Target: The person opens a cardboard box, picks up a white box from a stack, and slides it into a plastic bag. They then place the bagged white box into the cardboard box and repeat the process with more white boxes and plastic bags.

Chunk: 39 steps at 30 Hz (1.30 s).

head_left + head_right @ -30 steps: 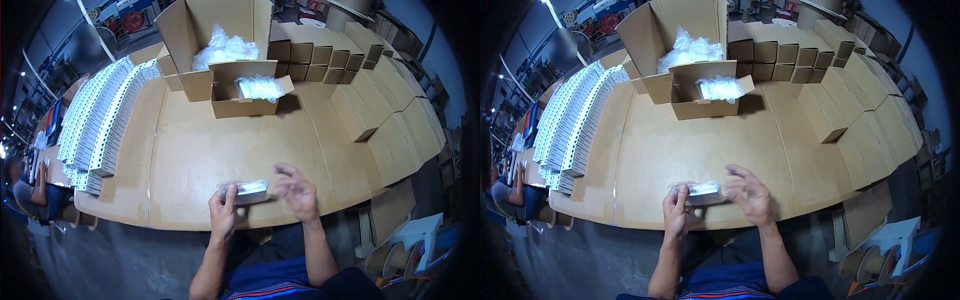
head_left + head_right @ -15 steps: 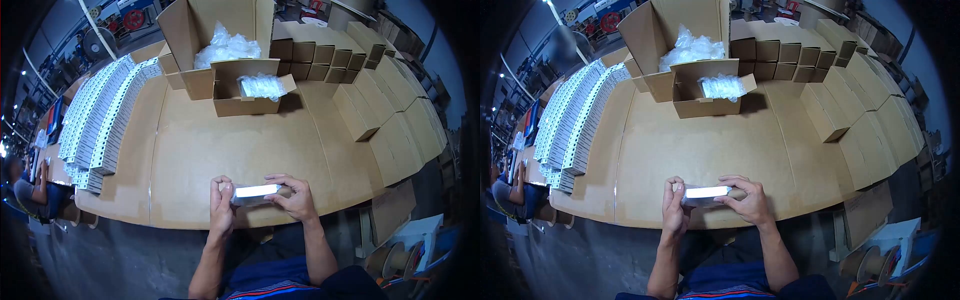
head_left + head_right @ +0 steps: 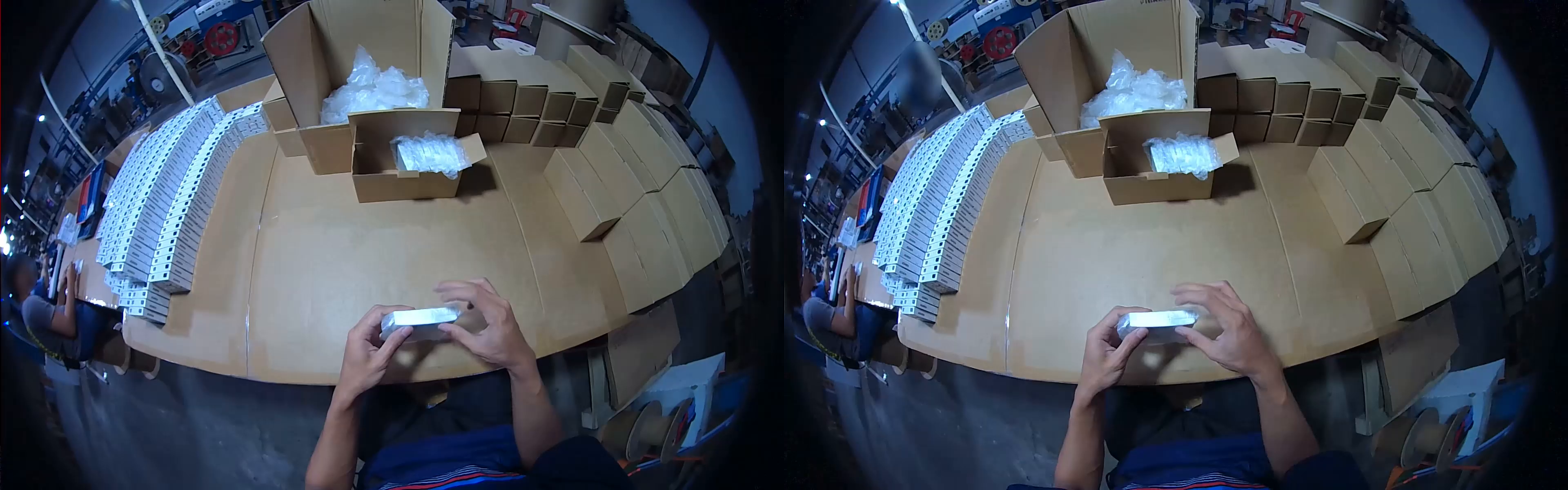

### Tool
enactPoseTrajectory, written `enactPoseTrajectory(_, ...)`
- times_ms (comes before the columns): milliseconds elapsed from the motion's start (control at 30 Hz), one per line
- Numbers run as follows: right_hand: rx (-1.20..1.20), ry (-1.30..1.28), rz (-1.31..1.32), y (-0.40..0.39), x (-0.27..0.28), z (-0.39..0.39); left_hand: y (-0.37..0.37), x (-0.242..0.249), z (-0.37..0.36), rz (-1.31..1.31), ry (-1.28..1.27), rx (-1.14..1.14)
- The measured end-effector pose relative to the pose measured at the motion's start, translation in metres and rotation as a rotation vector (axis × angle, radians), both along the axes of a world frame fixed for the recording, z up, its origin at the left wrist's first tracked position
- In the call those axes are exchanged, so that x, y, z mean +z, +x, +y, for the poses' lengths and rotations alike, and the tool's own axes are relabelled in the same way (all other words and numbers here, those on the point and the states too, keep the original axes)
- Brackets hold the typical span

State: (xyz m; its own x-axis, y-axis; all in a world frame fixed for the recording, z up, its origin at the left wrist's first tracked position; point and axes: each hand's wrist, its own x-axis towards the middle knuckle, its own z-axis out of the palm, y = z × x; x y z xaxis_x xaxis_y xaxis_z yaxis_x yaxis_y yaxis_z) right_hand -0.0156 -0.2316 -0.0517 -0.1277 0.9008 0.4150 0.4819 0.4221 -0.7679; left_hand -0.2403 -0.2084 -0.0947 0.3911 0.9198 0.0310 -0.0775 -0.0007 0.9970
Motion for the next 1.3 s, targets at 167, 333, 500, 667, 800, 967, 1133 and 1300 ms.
enactPoseTrajectory(167, 0.247, -0.109, -0.162, 0.009, 0.019, 0.013, -0.003, 0.002, 0.01, 0.006, 0.015, -0.025)
enactPoseTrajectory(333, 0.27, -0.026, -0.247, 0.013, 0.041, 0.043, -0.007, -0.004, 0.042, -0.029, 0.036, -0.024)
enactPoseTrajectory(500, -0.083, 0.137, -0.161, 0.005, 0.061, 0.093, -0.005, 0.021, 0.102, 0.473, 0.409, 0.176)
enactPoseTrajectory(667, -0.359, 0.317, 0.03, -0.024, 0.053, 0.168, -0.001, 0.016, 0.172, 0.85, 0.663, 0.264)
enactPoseTrajectory(800, -0.42, 0.44, -0.11, -0.036, 0.034, 0.218, 0.002, 0.009, 0.203, 1.056, 0.682, 0.259)
enactPoseTrajectory(967, -0.485, 0.376, -0.206, -0.039, 0.006, 0.238, -0.001, -0.011, 0.215, 1.059, 0.765, 0.255)
enactPoseTrajectory(1133, -0.546, 0.278, -0.341, -0.036, -0.006, 0.245, -0.001, -0.004, 0.213, 0.99, 0.733, 0.224)
enactPoseTrajectory(1300, -0.582, 0.134, -0.452, -0.039, -0.016, 0.257, 0.0, -0.001, 0.214, 1.01, 0.71, 0.223)
